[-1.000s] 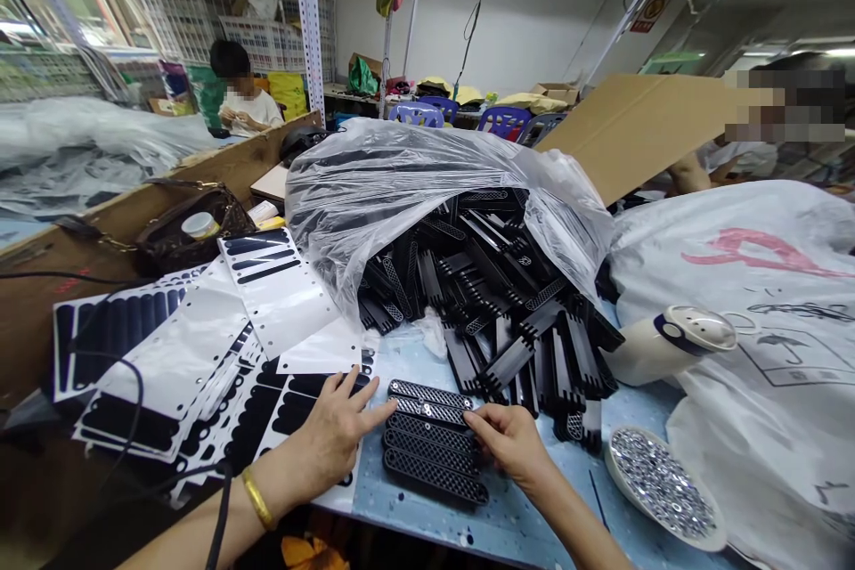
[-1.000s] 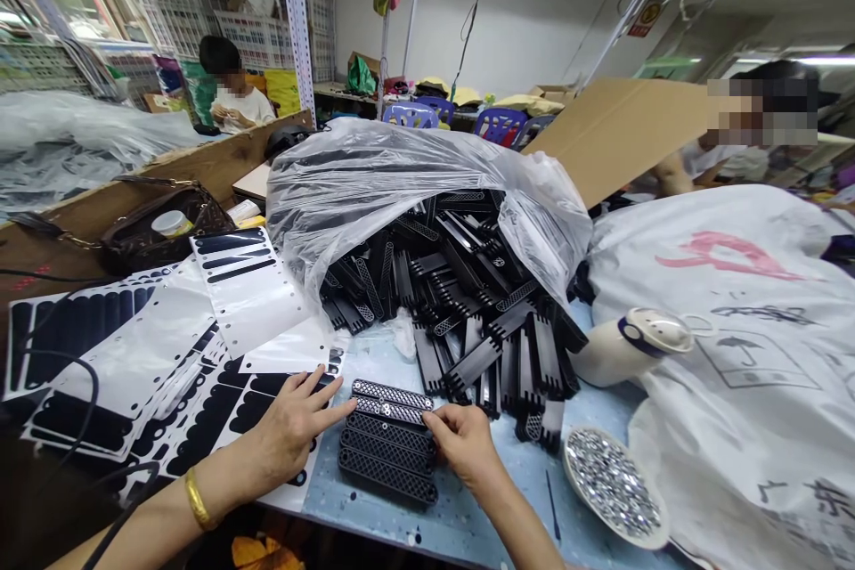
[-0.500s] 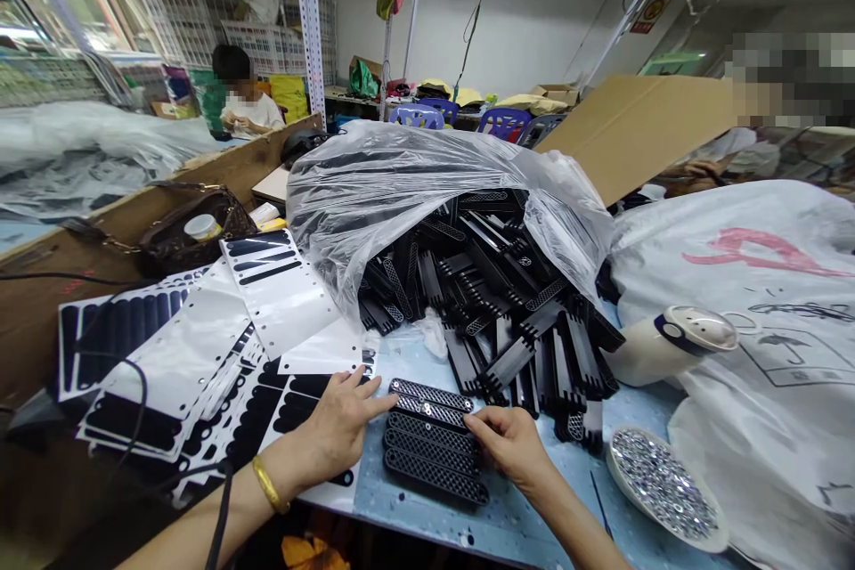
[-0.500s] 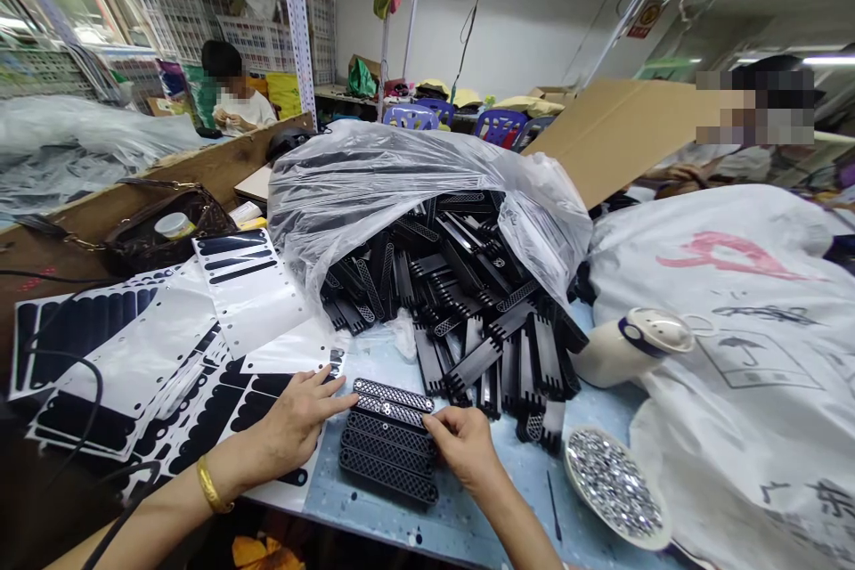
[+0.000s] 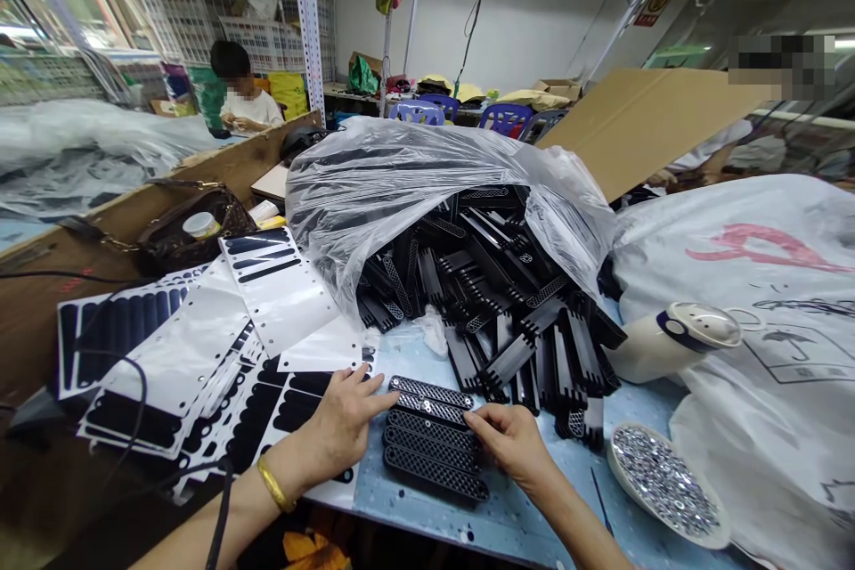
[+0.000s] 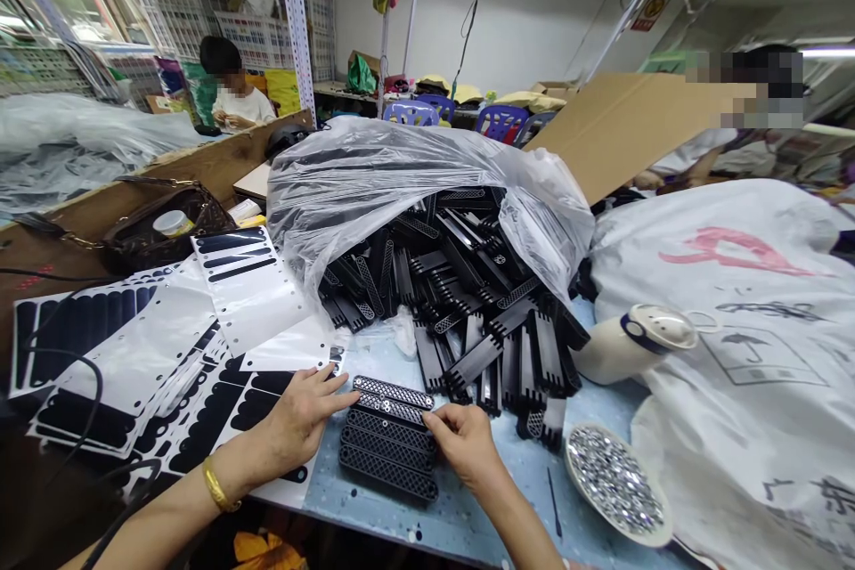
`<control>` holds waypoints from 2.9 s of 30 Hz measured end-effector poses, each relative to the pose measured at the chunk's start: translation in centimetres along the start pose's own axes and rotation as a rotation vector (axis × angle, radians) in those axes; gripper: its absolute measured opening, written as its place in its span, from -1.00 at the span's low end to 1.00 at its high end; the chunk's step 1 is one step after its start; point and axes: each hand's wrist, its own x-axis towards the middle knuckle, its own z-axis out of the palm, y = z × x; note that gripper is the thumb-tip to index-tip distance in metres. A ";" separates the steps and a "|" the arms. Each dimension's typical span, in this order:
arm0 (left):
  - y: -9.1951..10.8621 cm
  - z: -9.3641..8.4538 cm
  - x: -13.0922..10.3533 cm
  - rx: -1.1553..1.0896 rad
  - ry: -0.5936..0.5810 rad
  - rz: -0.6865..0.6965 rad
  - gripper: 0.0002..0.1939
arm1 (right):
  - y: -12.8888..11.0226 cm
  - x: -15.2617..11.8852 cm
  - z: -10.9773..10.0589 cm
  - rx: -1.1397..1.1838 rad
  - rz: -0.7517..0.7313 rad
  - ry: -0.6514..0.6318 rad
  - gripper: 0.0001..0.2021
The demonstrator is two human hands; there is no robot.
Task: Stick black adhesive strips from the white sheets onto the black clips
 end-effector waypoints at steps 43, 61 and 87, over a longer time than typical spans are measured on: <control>0.3 -0.7 -0.2 0.087 -0.081 0.054 -0.32 | -0.1 0.2 0.0 -0.011 0.005 -0.015 -0.55; 0.7 -0.5 0.8 -0.150 0.000 -0.051 -0.54 | 0.2 0.1 0.1 -0.072 -0.073 0.018 -0.52; 0.7 -0.2 3.6 -0.839 0.044 -0.615 -0.94 | 0.4 0.3 0.1 -0.045 -0.072 0.011 -0.56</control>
